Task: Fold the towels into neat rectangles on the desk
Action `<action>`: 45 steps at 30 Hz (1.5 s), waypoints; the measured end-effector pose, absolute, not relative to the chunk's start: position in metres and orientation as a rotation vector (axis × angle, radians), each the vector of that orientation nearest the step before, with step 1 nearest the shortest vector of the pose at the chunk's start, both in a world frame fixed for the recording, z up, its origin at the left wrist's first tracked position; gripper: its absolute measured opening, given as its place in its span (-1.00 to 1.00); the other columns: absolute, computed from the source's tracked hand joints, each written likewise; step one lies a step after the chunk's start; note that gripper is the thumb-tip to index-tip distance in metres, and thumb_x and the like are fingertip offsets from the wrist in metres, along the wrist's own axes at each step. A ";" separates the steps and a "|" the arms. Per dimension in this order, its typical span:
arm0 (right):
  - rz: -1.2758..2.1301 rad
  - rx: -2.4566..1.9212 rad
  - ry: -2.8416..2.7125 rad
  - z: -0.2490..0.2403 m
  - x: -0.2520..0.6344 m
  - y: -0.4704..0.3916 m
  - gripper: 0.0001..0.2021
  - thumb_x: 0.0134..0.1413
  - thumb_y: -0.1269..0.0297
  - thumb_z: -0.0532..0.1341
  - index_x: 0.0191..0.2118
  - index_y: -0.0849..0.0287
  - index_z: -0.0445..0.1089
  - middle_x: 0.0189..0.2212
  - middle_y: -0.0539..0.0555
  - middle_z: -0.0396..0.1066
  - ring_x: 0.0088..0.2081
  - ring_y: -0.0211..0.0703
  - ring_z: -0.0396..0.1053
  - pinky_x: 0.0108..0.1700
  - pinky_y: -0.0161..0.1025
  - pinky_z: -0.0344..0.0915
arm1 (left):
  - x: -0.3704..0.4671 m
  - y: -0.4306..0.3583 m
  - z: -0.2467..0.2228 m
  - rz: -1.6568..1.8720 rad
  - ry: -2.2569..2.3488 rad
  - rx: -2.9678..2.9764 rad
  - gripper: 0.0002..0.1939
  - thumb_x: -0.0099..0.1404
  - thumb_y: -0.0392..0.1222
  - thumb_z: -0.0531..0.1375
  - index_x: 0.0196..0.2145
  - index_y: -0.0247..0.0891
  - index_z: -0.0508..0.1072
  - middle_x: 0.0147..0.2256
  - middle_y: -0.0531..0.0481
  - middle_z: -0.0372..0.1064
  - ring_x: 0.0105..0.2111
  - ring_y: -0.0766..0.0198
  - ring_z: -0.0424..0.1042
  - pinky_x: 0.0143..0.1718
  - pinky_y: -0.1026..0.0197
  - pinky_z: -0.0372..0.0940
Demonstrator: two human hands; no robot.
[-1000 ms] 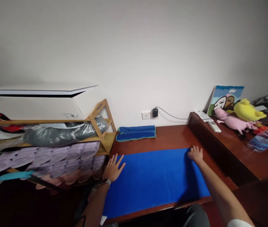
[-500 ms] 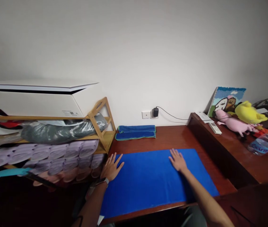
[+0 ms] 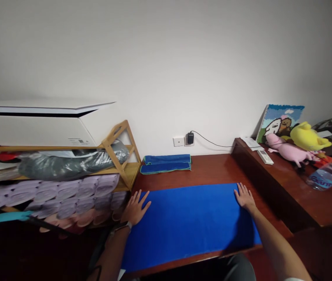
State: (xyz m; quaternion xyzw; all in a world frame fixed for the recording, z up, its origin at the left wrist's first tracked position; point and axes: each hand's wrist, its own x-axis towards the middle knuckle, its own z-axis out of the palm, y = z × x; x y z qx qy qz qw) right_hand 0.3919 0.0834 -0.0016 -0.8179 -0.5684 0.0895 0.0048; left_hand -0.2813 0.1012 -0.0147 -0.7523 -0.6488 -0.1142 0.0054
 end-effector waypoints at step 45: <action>0.519 -2.396 -1.401 0.006 0.390 0.102 -0.29 0.46 -0.07 -0.11 0.58 0.08 0.09 0.61 0.10 -0.06 0.61 -0.04 -0.15 0.60 0.09 -0.26 | -0.284 0.105 -0.001 -0.242 -2.047 -2.335 -0.28 0.49 0.25 -0.03 0.49 -0.01 0.27 0.52 -0.17 0.17 0.53 -0.17 0.10 0.50 -0.31 0.05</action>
